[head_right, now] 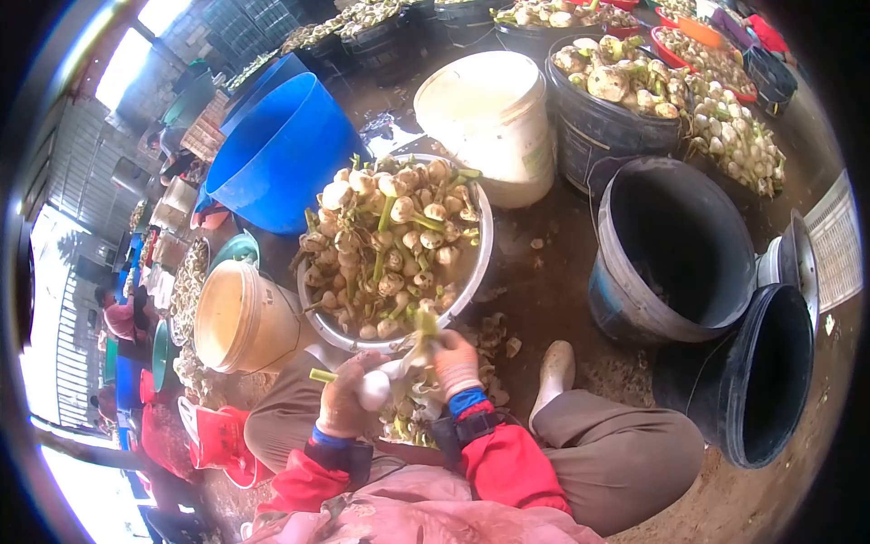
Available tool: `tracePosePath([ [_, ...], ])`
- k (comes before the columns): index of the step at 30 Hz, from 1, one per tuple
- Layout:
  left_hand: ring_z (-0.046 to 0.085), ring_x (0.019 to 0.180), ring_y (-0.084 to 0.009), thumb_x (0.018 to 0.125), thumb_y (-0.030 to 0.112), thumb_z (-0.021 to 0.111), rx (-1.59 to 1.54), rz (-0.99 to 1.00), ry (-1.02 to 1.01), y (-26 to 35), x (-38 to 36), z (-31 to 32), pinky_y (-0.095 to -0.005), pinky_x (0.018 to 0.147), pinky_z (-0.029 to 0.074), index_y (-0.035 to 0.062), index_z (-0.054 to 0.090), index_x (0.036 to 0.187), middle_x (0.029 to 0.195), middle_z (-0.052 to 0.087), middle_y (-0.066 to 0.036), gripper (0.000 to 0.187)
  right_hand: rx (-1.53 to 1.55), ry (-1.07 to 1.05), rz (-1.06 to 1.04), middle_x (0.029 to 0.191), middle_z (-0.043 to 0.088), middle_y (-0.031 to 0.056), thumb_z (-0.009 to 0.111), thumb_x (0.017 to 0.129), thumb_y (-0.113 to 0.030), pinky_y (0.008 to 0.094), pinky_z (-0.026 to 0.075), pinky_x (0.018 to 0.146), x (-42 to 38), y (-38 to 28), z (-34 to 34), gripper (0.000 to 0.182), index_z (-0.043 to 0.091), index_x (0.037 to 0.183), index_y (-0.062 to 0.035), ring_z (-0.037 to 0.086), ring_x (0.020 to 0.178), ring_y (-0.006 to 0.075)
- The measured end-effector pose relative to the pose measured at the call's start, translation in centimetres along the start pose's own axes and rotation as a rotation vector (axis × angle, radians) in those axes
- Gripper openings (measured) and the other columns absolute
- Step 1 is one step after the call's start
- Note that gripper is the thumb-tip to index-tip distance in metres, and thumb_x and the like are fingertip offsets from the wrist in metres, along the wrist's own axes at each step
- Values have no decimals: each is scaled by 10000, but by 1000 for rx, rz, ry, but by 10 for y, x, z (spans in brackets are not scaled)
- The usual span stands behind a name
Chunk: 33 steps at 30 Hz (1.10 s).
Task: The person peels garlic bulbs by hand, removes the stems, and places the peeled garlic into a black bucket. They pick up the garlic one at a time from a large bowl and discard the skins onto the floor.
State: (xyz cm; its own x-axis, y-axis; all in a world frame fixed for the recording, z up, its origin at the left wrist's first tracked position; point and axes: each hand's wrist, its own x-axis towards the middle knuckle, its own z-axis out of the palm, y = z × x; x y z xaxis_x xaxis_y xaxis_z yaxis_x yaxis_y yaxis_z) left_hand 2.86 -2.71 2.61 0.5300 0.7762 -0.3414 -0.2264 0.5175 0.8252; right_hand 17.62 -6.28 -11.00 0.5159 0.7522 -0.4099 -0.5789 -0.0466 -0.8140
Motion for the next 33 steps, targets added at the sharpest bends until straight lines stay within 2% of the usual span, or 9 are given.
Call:
tracePosePath([
  [3, 595, 914, -229, 792, 265, 664, 23, -18, -160, 8, -4, -3, -332, 749, 519, 4, 534, 1142, 1067, 581, -124, 456, 210, 144, 96, 775, 633, 48, 609, 826, -59, 234, 430, 544, 13, 14, -33, 163, 628, 959, 34, 542, 643, 86],
  [8, 568, 932, -189, 696, 151, 787, 74, 52, 79, 7, 4, -29, -314, 797, 494, 11, 525, 1106, 1075, 554, -89, 506, -1131, -129, -41, 1176, 564, 125, 623, 779, -297, 428, 428, 913, 6, 19, -17, 400, 583, 1128, -107, 540, 1060, 351],
  [10, 564, 932, -182, 695, 152, 790, 105, 35, 66, 10, 6, -26, -310, 806, 483, 8, 539, 1080, 1079, 550, -84, 482, -679, -278, -217, 1018, 626, 84, 651, 812, -165, 261, 458, 788, 0, 26, -3, 407, 552, 1184, -35, 581, 899, 152],
  [13, 586, 872, -163, 723, 168, 768, 273, 81, -56, -3, 17, -41, -288, 756, 494, -56, 518, 1118, 1014, 583, -79, 519, 243, -523, 300, 1007, 610, 38, 614, 830, -66, 228, 450, 784, -26, -21, 25, 363, 546, 1185, -25, 536, 908, 86],
  [14, 589, 856, -157, 734, 152, 756, 281, 59, 10, -5, 16, -39, -285, 756, 491, -48, 528, 1112, 969, 594, -66, 485, 301, -444, 157, 990, 608, 21, 616, 843, -57, 227, 466, 742, -39, -32, 36, 335, 553, 1172, -32, 554, 871, 89],
  [17, 594, 843, -151, 770, 163, 723, 250, 86, 123, -11, 12, -21, -281, 752, 487, -28, 551, 1091, 918, 611, -52, 411, 35, -352, -20, 978, 613, 28, 632, 851, -88, 224, 474, 717, -31, -19, 38, 339, 544, 1172, -23, 569, 834, 86],
  [21, 605, 772, -138, 864, 252, 636, 182, 6, 235, -3, 13, -32, -249, 707, 496, 9, 600, 1017, 856, 629, -48, 290, 415, -194, 183, 952, 625, 70, 644, 825, -37, 274, 498, 774, -38, -54, 32, 246, 605, 1067, -24, 594, 865, 147],
  [31, 583, 1001, -310, 860, 263, 588, -484, -19, 221, -13, 22, -66, -504, 823, 495, 61, 570, 1005, 1074, 612, -113, 249, 874, -77, -119, 918, 618, 56, 535, 795, 29, 373, 535, 793, -5, -62, -20, 262, 581, 1048, -20, 620, 899, 210],
  [33, 566, 1031, -312, 861, 274, 584, -472, 35, 181, -13, 21, -67, -527, 830, 488, 60, 569, 1007, 1094, 600, -117, 260, -21, 12, -130, 988, 635, 73, 526, 777, 44, 310, 522, 747, 4, -36, -17, 252, 628, 992, -41, 632, 886, 211],
])
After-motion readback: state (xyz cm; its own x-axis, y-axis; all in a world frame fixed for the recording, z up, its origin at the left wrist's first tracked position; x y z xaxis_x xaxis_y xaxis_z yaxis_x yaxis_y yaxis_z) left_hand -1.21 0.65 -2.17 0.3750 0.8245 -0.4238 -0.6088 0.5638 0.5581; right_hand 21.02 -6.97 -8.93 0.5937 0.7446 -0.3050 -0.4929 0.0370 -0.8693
